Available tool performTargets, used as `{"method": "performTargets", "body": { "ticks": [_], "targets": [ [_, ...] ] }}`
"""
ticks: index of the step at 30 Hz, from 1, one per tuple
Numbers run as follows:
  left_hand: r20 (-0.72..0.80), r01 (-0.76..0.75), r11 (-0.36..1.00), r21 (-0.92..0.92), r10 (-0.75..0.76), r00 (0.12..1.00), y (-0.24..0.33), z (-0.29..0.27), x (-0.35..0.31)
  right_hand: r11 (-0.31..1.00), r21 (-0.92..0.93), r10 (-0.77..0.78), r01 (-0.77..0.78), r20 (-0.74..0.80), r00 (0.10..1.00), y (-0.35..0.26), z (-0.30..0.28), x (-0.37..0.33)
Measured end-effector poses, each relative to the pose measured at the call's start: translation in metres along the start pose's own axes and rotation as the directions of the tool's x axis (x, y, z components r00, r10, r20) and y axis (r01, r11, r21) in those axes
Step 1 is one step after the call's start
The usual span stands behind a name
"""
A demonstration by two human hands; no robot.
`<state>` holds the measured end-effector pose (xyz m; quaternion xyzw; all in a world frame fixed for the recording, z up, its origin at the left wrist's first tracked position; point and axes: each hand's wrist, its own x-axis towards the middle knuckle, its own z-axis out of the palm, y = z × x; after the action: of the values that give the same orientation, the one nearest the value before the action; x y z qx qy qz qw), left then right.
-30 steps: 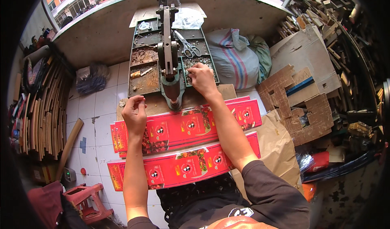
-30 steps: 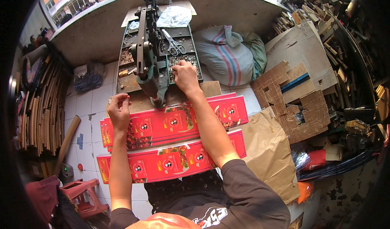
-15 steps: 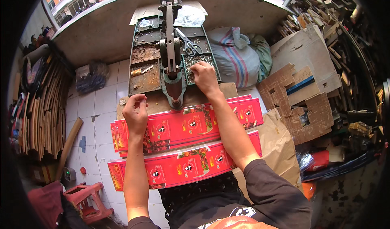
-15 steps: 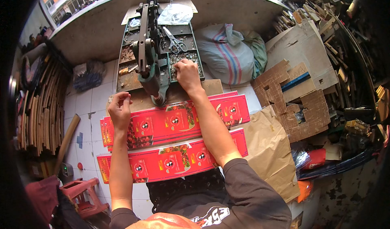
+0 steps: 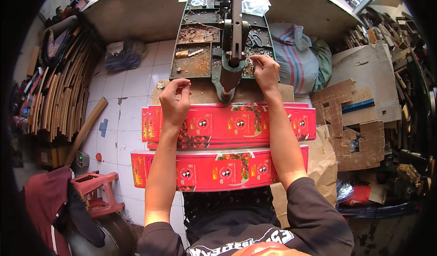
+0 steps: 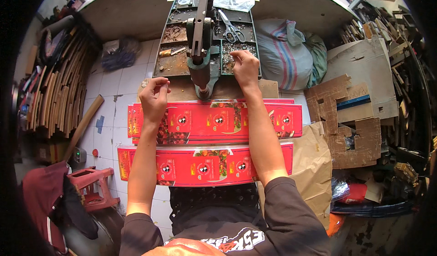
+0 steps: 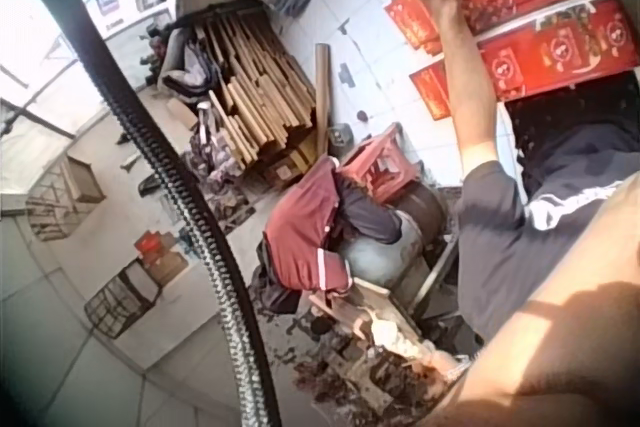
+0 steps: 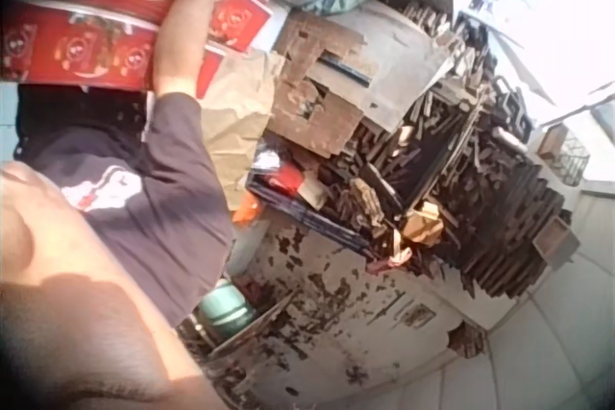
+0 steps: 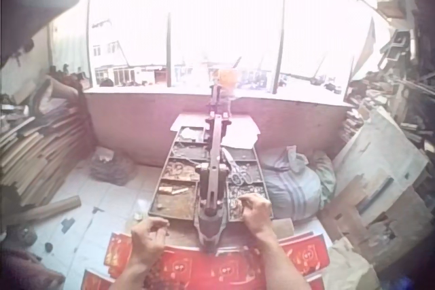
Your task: The person applies metal eyelets to long printed cardboard packaging using a manual eyelet press machine, picking eyelets from a tray and pressing them into the material one by one.
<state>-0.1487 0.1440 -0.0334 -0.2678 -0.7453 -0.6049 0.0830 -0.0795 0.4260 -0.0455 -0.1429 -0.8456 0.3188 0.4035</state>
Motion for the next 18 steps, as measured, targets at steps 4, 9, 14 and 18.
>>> {"method": "performTargets", "body": {
  "ticks": [4,9,14,18],
  "targets": [
    [0.002,0.015,1.0,-0.004,-0.015,1.0,-0.003,0.0,-0.001,0.999,0.011,0.031,-0.031,-0.004,1.0,0.003,0.003,0.0],
    [0.032,0.005,1.0,0.01,-0.005,0.999,-0.002,0.0,0.0,0.999,-0.006,0.033,-0.033,0.009,0.999,-0.001,-0.002,0.001],
    [0.022,-0.028,0.999,0.034,0.027,0.999,0.0,-0.001,0.001,1.0,-0.023,-0.01,0.01,-0.012,1.0,-0.005,-0.003,0.002],
    [0.003,-0.055,0.997,0.048,0.055,0.998,-0.005,-0.002,0.0,1.0,-0.01,0.028,-0.027,0.01,1.0,-0.011,-0.004,0.001]
  ]
}}
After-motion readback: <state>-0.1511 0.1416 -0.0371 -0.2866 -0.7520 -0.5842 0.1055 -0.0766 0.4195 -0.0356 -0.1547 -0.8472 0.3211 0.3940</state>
